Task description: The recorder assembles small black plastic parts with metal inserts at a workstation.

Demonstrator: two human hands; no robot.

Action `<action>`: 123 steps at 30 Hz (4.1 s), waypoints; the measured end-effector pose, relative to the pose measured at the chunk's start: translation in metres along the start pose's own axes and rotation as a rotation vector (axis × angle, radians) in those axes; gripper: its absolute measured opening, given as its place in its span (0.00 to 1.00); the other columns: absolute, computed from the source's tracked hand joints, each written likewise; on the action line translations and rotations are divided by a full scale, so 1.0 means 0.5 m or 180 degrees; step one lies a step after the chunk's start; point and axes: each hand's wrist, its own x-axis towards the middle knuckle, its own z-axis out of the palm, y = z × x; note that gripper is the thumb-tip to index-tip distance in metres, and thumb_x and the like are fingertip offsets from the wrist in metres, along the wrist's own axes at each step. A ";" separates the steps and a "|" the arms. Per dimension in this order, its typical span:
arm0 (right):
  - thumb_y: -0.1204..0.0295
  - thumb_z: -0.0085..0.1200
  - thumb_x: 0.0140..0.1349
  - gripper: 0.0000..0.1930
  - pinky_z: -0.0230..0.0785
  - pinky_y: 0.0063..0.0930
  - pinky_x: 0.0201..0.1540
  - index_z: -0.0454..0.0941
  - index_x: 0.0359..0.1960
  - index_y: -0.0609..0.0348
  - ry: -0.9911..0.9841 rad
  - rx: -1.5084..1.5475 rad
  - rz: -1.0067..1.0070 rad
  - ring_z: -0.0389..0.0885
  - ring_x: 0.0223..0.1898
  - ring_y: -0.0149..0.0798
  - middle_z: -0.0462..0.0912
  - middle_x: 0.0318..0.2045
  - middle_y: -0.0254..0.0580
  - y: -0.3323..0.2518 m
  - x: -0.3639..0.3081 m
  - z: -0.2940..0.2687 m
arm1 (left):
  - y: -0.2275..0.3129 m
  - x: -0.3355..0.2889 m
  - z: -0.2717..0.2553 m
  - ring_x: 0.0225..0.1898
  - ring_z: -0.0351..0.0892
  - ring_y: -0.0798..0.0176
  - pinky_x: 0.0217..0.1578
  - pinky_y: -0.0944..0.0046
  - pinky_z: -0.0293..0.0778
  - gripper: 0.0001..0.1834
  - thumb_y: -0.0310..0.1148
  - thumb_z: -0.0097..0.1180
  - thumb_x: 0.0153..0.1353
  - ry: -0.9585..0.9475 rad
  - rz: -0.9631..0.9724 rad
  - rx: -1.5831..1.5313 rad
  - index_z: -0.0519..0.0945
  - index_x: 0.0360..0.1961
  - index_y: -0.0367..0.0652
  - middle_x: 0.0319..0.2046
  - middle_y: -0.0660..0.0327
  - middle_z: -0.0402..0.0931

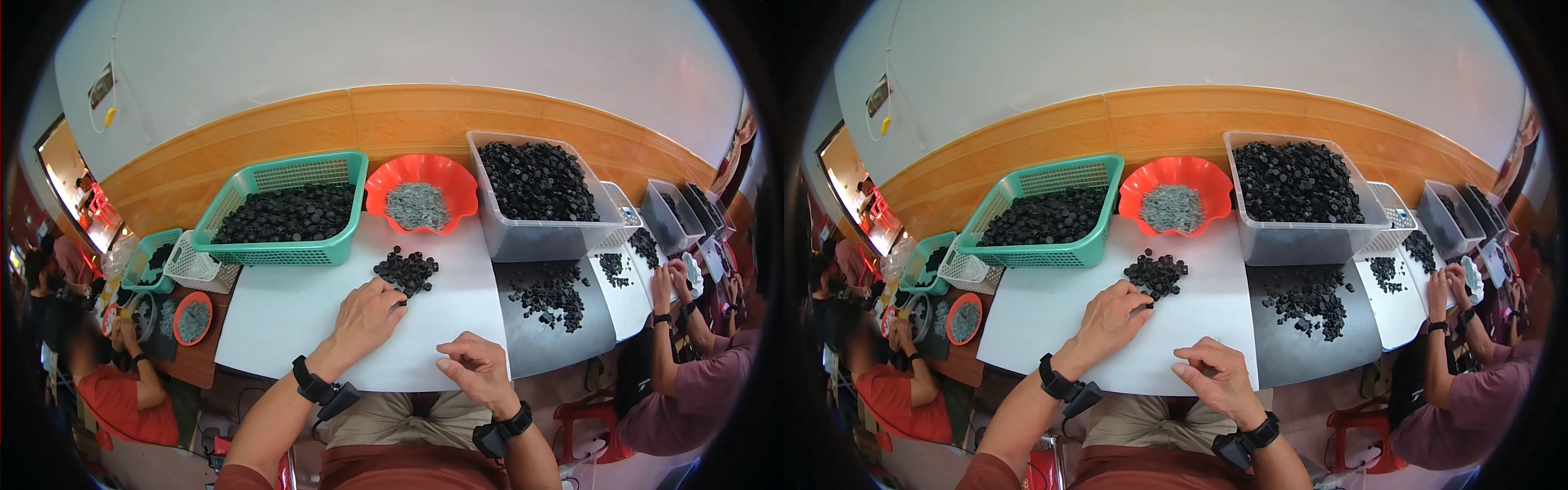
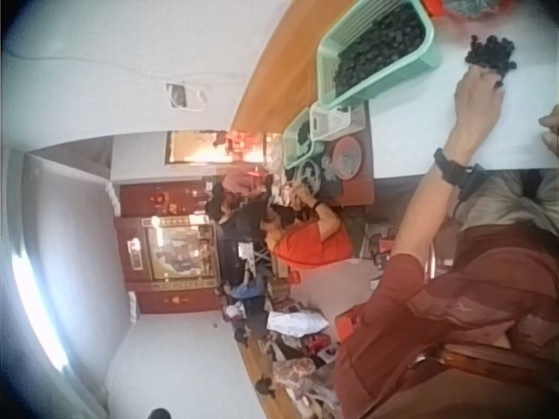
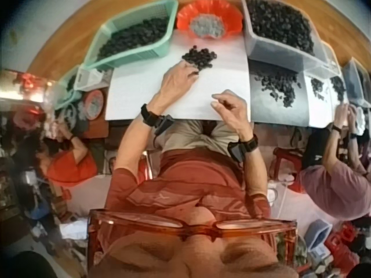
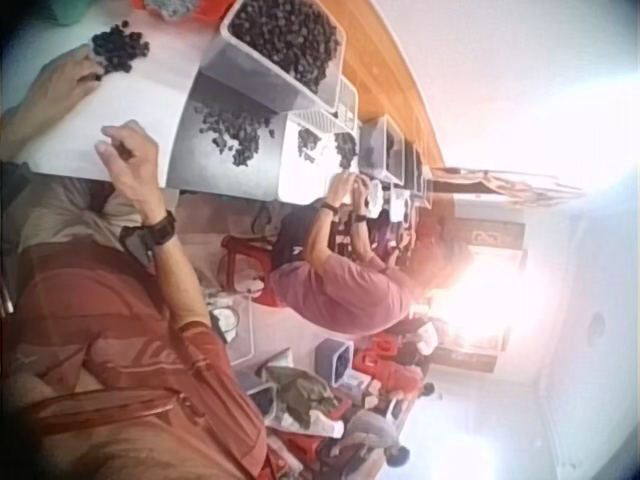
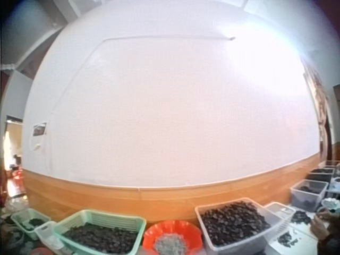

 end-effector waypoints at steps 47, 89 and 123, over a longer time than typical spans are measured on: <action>0.77 0.65 0.61 0.07 0.68 0.23 0.29 0.85 0.41 0.62 0.0421 -0.1390 -0.0233 0.73 0.25 0.27 0.77 0.25 0.36 -0.074 0.223 -0.048 | -0.019 0.001 -0.005 0.31 0.83 0.55 0.33 0.59 0.78 0.09 0.28 0.64 0.57 0.0057 0.0138 -0.1410 0.87 0.39 0.42 0.34 0.57 0.84; 0.76 0.59 0.57 0.05 0.78 0.34 0.36 0.85 0.30 0.67 0.0286 -0.2311 -0.0328 0.87 0.29 0.45 0.86 0.26 0.52 0.062 0.488 -0.069 | -0.024 -0.005 0.004 0.30 0.84 0.56 0.33 0.60 0.78 0.09 0.29 0.64 0.59 0.0031 -0.0072 -0.1606 0.87 0.40 0.39 0.33 0.54 0.83; 0.78 0.59 0.69 0.09 0.78 0.22 0.44 0.83 0.48 0.67 -0.0276 0.0059 0.0315 0.84 0.41 0.28 0.85 0.40 0.38 0.038 0.158 -0.009 | -0.012 -0.014 0.002 0.32 0.80 0.69 0.35 0.69 0.76 0.12 0.24 0.66 0.58 0.0212 -0.0124 -0.1855 0.87 0.45 0.41 0.36 0.61 0.84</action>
